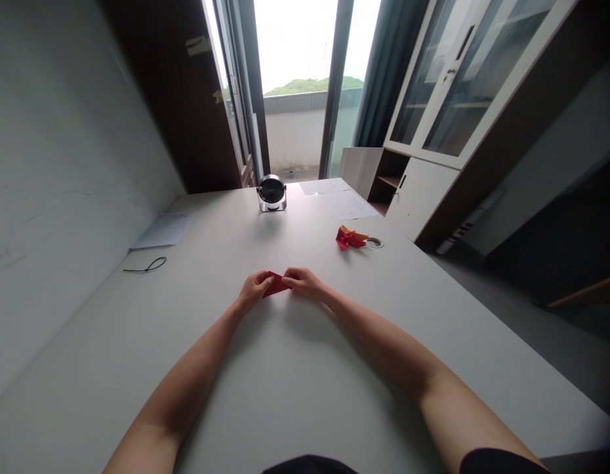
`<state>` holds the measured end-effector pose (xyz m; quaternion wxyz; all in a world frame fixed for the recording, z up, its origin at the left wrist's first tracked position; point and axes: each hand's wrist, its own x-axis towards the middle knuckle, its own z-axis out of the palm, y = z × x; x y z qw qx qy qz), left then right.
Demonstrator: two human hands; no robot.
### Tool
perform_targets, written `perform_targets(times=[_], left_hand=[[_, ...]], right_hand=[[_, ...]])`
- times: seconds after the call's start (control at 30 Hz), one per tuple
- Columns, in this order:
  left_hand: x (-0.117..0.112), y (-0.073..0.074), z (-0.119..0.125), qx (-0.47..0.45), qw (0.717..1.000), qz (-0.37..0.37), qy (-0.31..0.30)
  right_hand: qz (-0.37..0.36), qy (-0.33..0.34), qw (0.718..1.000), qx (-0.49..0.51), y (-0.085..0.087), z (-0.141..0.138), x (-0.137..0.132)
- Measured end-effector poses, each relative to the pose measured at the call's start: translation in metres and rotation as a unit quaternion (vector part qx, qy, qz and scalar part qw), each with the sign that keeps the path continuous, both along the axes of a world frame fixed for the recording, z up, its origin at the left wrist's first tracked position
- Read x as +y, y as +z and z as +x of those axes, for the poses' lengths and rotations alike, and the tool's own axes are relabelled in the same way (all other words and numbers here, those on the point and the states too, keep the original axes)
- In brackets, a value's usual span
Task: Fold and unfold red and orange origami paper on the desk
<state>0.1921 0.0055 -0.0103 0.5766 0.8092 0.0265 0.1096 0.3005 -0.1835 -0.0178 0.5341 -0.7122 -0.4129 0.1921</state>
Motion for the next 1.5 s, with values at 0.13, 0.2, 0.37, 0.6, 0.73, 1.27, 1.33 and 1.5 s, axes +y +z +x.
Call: perform_targets(times=[0.13, 0.2, 0.37, 0.6, 0.73, 1.27, 1.33, 1.5], left_hand=[[-0.0011, 0.0014, -0.0001, 0.003, 1.000, 0.000, 0.003], [-0.0014, 0.0020, -0.0004, 0.004, 1.000, 0.001, 0.003], [-0.0017, 0.0028, -0.0008, 0.004, 1.000, 0.001, 0.007], [-0.0020, 0.0060, -0.0013, 0.006, 1.000, -0.002, 0.003], [-0.0021, 0.0057, -0.0013, 0.007, 1.000, -0.001, 0.006], [-0.0024, 0.0043, -0.0007, 0.011, 1.000, -0.003, 0.008], [-0.0023, 0.0042, -0.0006, 0.011, 1.000, -0.004, 0.007], [-0.0020, 0.0037, -0.0006, 0.008, 1.000, -0.003, 0.007]], right_hand=[[-0.002, 0.000, 1.000, 0.003, 0.0006, -0.0003, 0.0001], [-0.003, 0.000, 1.000, 0.003, 0.0011, -0.0006, 0.0001], [-0.002, 0.000, 1.000, 0.001, 0.0026, -0.0016, 0.0001], [-0.007, -0.002, 1.000, 0.000, 0.0030, -0.0017, 0.0004], [0.004, 0.005, 1.000, 0.000, 0.0020, -0.0013, 0.0004], [-0.005, 0.001, 1.000, -0.009, 0.0005, -0.0003, 0.0003], [-0.006, 0.000, 1.000, -0.009, -0.0001, -0.0002, 0.0004], [-0.008, -0.003, 1.000, -0.006, 0.0000, -0.0003, 0.0006]])
